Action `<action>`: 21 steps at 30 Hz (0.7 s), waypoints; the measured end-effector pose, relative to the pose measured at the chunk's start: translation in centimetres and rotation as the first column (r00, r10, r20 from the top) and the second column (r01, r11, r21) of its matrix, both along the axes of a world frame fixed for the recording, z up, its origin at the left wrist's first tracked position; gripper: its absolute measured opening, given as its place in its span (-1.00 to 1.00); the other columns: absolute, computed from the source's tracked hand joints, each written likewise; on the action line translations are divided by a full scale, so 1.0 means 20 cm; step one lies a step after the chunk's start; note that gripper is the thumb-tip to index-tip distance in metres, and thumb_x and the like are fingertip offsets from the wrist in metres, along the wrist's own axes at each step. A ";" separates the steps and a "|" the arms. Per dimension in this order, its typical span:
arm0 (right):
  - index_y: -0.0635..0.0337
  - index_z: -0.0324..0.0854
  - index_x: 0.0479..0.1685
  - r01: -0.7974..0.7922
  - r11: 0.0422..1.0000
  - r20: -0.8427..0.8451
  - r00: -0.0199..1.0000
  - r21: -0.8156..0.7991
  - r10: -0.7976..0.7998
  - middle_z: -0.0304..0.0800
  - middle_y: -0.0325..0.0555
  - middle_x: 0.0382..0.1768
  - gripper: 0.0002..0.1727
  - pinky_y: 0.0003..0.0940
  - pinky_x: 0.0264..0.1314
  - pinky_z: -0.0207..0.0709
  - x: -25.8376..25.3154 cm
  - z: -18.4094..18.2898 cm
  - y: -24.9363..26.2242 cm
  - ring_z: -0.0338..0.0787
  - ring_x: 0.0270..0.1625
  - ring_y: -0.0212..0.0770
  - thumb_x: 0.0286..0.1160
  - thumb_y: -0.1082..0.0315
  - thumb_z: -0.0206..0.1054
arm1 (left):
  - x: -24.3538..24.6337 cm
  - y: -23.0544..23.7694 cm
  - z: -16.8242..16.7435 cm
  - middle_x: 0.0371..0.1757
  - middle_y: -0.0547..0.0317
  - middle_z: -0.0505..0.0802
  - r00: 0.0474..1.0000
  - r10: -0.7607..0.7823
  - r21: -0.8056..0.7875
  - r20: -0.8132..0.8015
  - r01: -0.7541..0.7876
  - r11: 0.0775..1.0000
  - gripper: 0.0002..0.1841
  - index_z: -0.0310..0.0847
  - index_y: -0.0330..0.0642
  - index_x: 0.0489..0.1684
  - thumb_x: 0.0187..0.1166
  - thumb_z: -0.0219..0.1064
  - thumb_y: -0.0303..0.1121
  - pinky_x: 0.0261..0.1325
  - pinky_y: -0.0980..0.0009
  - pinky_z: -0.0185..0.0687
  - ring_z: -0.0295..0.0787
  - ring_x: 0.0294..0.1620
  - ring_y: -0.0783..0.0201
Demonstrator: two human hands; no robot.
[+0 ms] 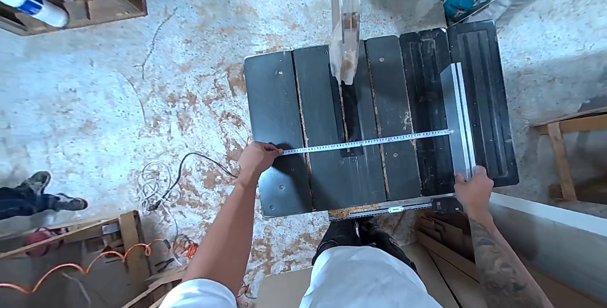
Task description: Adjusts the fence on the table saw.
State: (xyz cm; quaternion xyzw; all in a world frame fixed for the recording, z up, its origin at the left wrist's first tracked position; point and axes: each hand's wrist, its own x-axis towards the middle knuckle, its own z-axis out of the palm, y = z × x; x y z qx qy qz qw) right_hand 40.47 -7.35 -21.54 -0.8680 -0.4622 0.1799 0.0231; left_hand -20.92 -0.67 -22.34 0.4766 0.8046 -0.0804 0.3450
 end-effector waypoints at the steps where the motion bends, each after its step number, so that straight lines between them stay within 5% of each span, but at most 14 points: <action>1: 0.36 0.47 0.29 0.004 1.000 0.003 1.000 -0.023 -0.004 0.75 0.47 -0.13 -0.47 0.50 -0.02 0.59 0.00 0.01 0.01 0.79 -0.01 0.50 0.57 0.14 0.45 | 0.00 0.00 0.00 -0.01 -0.08 0.92 1.000 0.004 -0.002 -0.010 -0.004 1.000 -0.66 0.91 0.18 -0.11 0.53 0.42 0.17 0.07 -0.55 0.52 0.81 0.13 -0.30; 11: 0.28 0.28 0.40 0.058 0.992 0.027 0.998 -0.114 -0.056 0.71 0.46 -0.17 -0.39 0.49 -0.24 0.58 0.01 -0.03 0.02 0.78 -0.08 0.54 0.53 0.14 0.42 | 0.01 -0.03 -0.03 0.03 -0.06 0.92 0.999 0.027 -0.004 -0.037 -0.027 1.000 -0.63 0.91 0.23 -0.08 0.51 0.40 0.23 0.08 -0.54 0.52 0.80 0.16 -0.28; 21: 0.36 0.31 0.41 0.131 0.978 0.075 0.990 -0.165 -0.120 0.73 0.50 -0.08 -0.37 0.42 -0.05 0.63 -0.07 0.06 0.13 0.79 0.04 0.51 0.44 0.29 0.50 | 0.04 -0.03 0.01 0.02 -0.06 0.92 0.999 0.032 -0.016 -0.043 -0.033 0.999 -0.66 0.91 0.23 -0.08 0.55 0.39 0.19 0.06 -0.54 0.51 0.79 0.15 -0.30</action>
